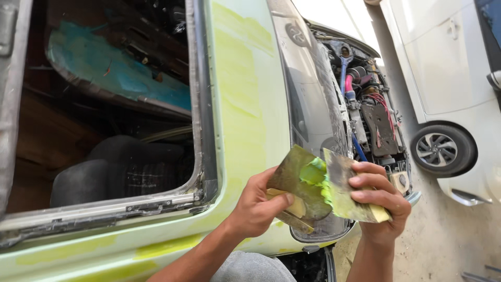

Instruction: The person uses a putty knife to transfer a green body filler from a metal mixing plate onto the car's roof and then spreads it evenly across the surface. The person repeatedly scrapes the filler from the plate and applies it to the roof area near the windshield.

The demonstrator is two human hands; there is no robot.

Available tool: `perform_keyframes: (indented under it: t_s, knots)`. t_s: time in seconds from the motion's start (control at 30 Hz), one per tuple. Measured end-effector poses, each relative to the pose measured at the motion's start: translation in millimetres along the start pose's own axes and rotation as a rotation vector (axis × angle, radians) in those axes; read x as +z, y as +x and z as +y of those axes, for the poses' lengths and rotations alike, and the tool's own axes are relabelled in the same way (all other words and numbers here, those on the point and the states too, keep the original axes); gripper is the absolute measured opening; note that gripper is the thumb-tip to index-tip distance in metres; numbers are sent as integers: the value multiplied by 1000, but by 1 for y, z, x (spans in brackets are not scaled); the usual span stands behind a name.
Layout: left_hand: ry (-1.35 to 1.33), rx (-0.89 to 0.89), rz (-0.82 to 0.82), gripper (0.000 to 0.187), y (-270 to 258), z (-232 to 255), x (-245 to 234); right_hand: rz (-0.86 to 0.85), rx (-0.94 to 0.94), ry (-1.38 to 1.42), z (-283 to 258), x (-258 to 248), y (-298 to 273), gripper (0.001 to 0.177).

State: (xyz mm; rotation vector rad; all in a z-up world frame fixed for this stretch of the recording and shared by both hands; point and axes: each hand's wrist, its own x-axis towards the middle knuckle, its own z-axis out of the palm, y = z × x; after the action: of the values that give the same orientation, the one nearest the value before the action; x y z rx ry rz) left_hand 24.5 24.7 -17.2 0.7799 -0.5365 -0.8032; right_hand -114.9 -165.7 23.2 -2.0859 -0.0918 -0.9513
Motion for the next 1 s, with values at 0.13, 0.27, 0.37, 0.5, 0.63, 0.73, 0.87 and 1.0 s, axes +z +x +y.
perform_keyframes:
  t_s: [0.13,0.27,0.37,0.5,0.63,0.73,0.87,1.0]
  knots:
    - [-54,-65,-55,23,-3,-8,-6,90,63,-10,-1,7,4,26]
    - [-10,-48,-107,21,-4,-13,-13,122,45,-76,2,11,7,25]
    - [-8,-18,-175,18,-7,-1,-7,100,116,-69,18,8,-1,18]
    - [238,41,62,26,5,6,-16,402,498,417,48,-3,-39,12]
    - [335,66,160,29,10,7,-8,618,698,568,22,14,-39,15]
    - [423,127,171,32,8,6,7,664,1060,493,21,37,-34,19]
    - [574,160,67,39,4,-1,16,718,1212,358,25,53,-21,42]
    - [696,158,-7,49,0,-12,13,668,1199,352,18,62,-15,33]
